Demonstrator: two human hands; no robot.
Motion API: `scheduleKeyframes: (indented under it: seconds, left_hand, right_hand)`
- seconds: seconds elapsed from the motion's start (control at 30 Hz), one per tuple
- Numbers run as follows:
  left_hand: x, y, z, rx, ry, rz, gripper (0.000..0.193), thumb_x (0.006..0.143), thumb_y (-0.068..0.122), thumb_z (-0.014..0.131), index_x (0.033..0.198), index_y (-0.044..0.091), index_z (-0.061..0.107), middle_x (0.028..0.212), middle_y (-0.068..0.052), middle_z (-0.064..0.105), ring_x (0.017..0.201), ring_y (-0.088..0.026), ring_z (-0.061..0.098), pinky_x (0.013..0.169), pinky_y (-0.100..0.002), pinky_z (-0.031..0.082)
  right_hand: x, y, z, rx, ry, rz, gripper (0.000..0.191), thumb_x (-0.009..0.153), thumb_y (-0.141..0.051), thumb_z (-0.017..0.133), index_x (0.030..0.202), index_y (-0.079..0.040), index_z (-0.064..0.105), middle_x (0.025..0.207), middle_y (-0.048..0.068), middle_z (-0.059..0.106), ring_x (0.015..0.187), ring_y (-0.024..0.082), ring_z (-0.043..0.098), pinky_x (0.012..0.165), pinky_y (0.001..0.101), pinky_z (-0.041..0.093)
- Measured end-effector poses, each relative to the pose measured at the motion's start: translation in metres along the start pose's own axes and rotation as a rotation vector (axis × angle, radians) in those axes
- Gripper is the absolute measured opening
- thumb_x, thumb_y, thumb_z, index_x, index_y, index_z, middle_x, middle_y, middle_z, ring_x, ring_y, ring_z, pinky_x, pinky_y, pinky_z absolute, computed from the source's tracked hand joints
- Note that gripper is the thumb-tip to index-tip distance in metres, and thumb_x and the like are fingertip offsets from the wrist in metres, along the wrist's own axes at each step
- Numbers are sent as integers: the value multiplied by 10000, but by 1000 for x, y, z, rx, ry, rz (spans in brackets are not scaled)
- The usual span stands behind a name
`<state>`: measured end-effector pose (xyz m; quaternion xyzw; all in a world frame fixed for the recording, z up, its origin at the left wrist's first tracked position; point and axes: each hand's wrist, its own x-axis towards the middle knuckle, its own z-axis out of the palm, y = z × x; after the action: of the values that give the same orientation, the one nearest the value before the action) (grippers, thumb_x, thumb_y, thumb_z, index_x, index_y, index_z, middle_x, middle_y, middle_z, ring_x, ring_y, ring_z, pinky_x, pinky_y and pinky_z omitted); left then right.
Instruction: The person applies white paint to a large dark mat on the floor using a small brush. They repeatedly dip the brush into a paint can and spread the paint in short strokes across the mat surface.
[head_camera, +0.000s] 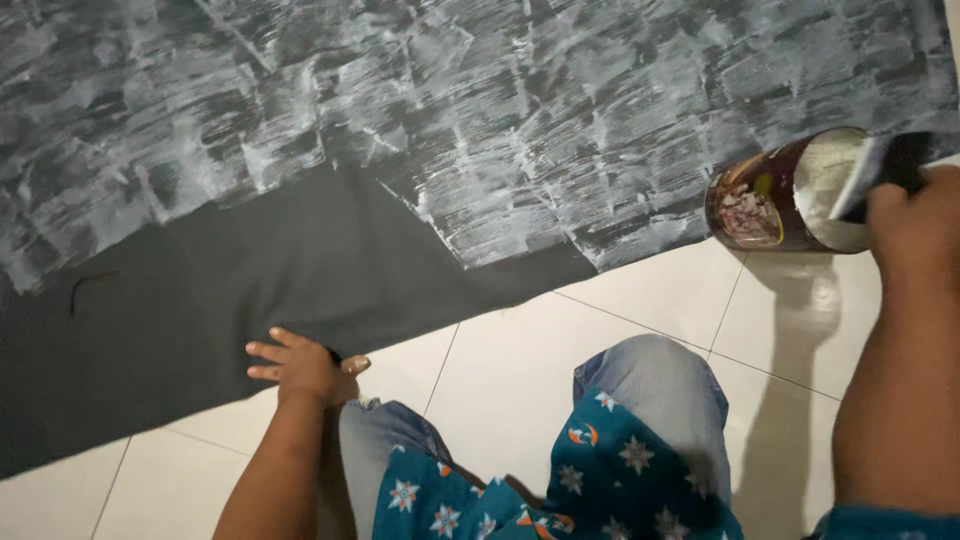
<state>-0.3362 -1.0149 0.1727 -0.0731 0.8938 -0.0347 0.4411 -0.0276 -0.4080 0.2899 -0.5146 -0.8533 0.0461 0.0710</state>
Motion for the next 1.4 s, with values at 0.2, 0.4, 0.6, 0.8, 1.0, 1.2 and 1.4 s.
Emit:
scheduleKeyframes:
  seconds: [0.2,0.4,0.6,0.8,1.0,1.2,1.4]
  left_hand:
    - [-23,0,-16,-90,-22,-8,1501,718,512,904,1563,-64,-195,1589,-395,-286,1467,-630,-160,1089,-723,376]
    - [-37,0,-29,-85,-54,-6,1464,759,479,891,1569,-65,-200,1583,-407,-277,1463,-637,-135,1040,-723,428]
    - [-31,-5,-29,-112,-52,-2,1426,764,463,889,1580,-56,-159,1583,-403,-269,1457,-649,-121,1039,-718,421]
    - [-31,-3,-29,-151,-58,-22,1455,735,454,906,1592,-34,-165,1589,-378,-289,1470,-624,-134,1043,-720,421]
    - [-36,2,-33,-95,-87,-52,1478,740,474,905,1585,-32,-197,1589,-368,-295,1478,-603,-152,1075,-738,370]
    - [-36,-2,-34,-102,-82,-23,1465,752,482,894,1581,-55,-188,1588,-384,-285,1474,-619,-148,1070,-736,386]
    - [-30,0,-27,-138,-39,-21,1444,753,463,898,1583,-46,-168,1586,-380,-295,1474,-627,-130,1062,-721,407]
  right_hand:
    - [-103,-110,60,542,-169,-36,418,911,-260,787,1197,27,686,1031,153,732,937,218,679,842,357,527]
    - [-202,-262,126,494,-615,-78,452,799,-335,758,1123,-26,698,884,144,748,803,278,720,753,382,553]
    - [-159,-218,99,160,-311,8,364,823,-300,725,1082,-44,718,1040,196,734,961,382,706,832,500,532]
    - [-226,-280,111,324,-279,-249,272,838,-126,643,1102,-71,669,1004,187,665,942,407,648,819,530,504]
    - [-234,-281,128,348,-316,-373,251,805,-186,677,1030,-75,673,1022,191,686,965,414,657,814,527,510]
    - [-125,-184,99,-21,-206,33,376,796,-267,735,1088,-37,687,1065,233,694,963,441,678,816,548,524]
    - [-181,-231,117,97,-278,-276,212,826,-193,705,1007,-85,722,1050,196,700,995,407,671,852,511,527]
